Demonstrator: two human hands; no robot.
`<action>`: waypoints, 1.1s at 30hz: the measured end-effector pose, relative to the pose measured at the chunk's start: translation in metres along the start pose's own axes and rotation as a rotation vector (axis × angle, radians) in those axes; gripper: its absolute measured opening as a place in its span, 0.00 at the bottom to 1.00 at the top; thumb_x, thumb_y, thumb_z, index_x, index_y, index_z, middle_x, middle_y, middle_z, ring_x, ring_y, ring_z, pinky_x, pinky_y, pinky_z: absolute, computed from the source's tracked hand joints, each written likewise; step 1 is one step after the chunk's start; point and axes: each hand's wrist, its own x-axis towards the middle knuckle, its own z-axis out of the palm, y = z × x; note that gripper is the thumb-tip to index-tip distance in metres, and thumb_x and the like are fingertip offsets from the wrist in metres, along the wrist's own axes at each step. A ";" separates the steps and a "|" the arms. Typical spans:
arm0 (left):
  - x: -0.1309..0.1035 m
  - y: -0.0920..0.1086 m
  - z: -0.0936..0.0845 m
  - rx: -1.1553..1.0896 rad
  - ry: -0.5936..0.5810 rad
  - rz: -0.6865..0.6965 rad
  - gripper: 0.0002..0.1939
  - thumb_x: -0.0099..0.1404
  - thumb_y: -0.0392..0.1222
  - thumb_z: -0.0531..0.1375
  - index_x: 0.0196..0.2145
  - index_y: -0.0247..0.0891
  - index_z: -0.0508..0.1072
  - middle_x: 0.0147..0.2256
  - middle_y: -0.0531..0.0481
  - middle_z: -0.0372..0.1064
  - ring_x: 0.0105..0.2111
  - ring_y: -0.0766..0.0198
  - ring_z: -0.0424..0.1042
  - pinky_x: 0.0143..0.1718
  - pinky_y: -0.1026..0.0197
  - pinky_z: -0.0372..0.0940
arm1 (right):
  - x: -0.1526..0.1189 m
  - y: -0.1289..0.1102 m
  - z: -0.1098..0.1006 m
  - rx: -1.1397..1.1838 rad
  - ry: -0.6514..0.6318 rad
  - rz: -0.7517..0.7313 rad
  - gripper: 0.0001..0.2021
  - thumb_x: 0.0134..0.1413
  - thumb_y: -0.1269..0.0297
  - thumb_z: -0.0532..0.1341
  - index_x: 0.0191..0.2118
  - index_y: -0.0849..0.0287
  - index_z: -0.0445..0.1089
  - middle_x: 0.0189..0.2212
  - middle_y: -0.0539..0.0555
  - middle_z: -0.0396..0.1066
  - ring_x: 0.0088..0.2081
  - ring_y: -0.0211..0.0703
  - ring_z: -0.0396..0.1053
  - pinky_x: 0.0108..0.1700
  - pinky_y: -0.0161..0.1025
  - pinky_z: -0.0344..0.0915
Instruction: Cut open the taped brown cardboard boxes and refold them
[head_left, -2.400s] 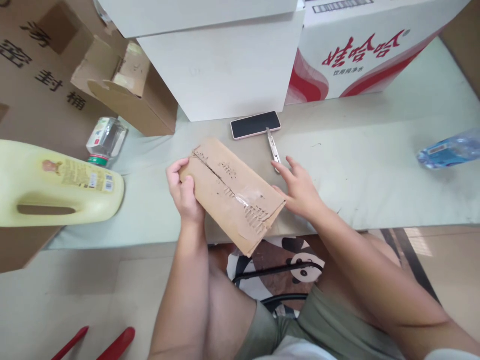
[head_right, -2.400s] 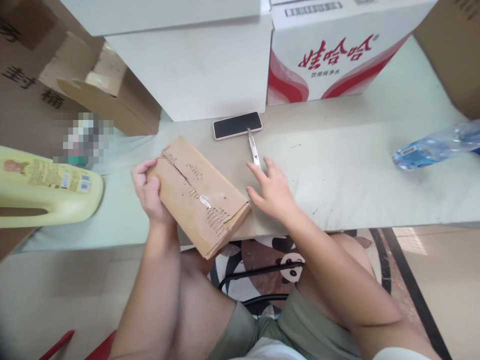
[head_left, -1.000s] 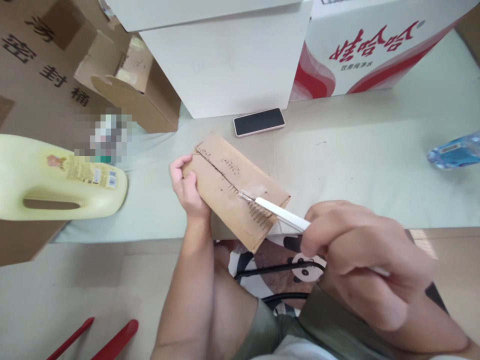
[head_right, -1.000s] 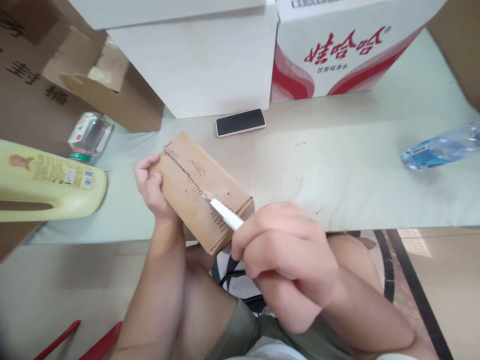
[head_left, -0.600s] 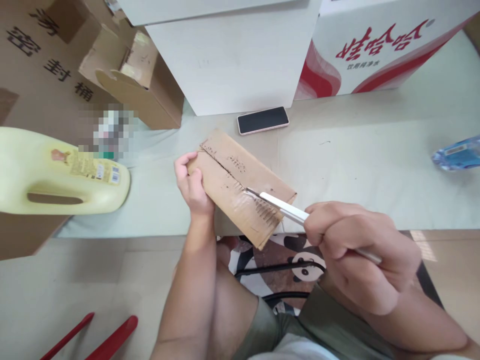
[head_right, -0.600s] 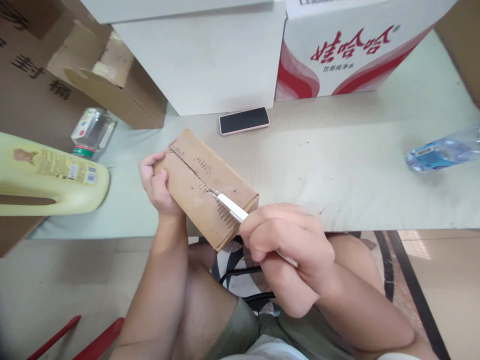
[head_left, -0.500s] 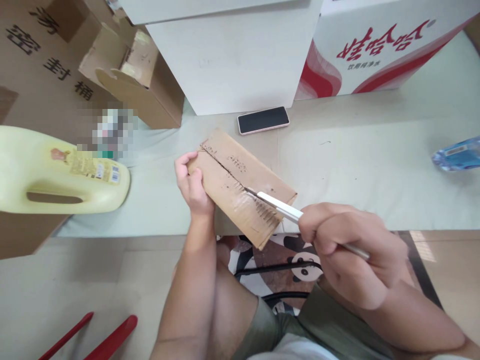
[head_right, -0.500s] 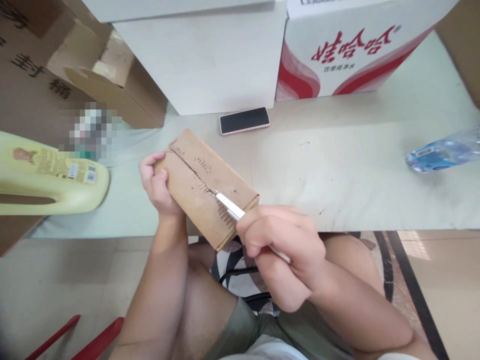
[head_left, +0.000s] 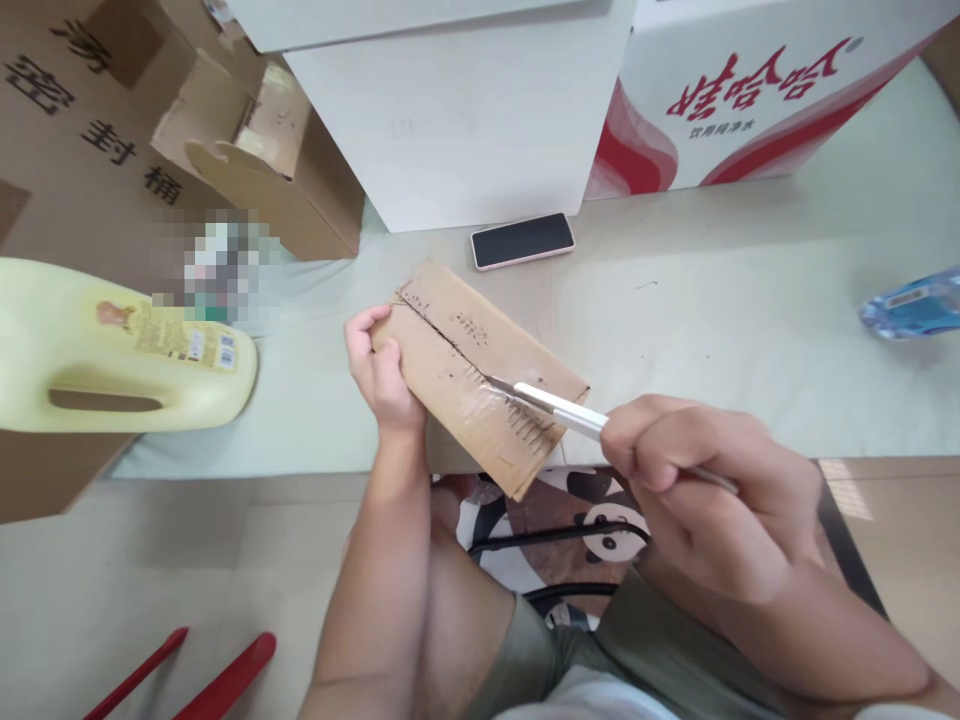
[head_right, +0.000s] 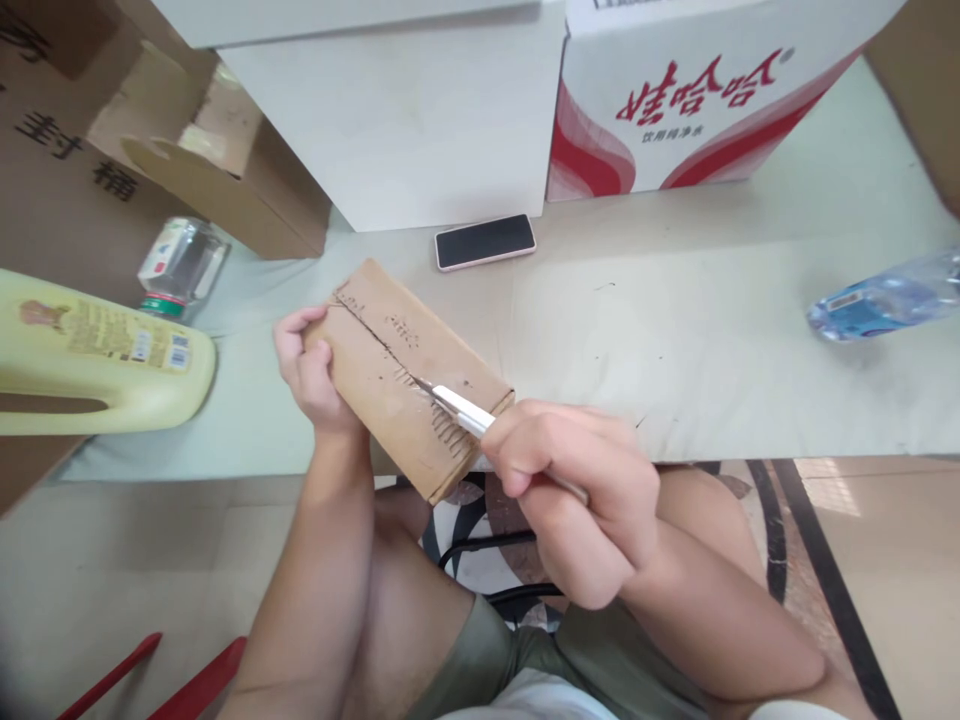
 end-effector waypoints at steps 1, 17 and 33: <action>0.000 0.000 0.000 -0.004 0.002 0.000 0.16 0.58 0.48 0.55 0.42 0.39 0.70 0.42 0.45 0.69 0.43 0.56 0.67 0.47 0.54 0.62 | 0.000 0.000 -0.001 0.006 0.006 -0.005 0.11 0.52 0.81 0.52 0.27 0.57 0.62 0.25 0.50 0.65 0.26 0.36 0.63 0.27 0.35 0.60; 0.002 -0.003 0.001 -0.025 0.040 -0.002 0.16 0.60 0.47 0.55 0.43 0.38 0.71 0.42 0.45 0.70 0.43 0.55 0.68 0.48 0.53 0.63 | 0.002 0.004 -0.011 -0.125 0.075 0.071 0.06 0.53 0.73 0.59 0.29 0.55 0.66 0.27 0.53 0.70 0.28 0.42 0.67 0.31 0.42 0.66; 0.023 -0.019 -0.014 -0.201 0.153 -0.179 0.14 0.58 0.48 0.53 0.41 0.40 0.65 0.41 0.46 0.66 0.45 0.57 0.69 0.49 0.53 0.65 | 0.020 0.106 -0.045 -0.972 -0.088 0.272 0.09 0.58 0.62 0.57 0.41 0.58 0.71 0.42 0.63 0.73 0.43 0.56 0.71 0.47 0.52 0.69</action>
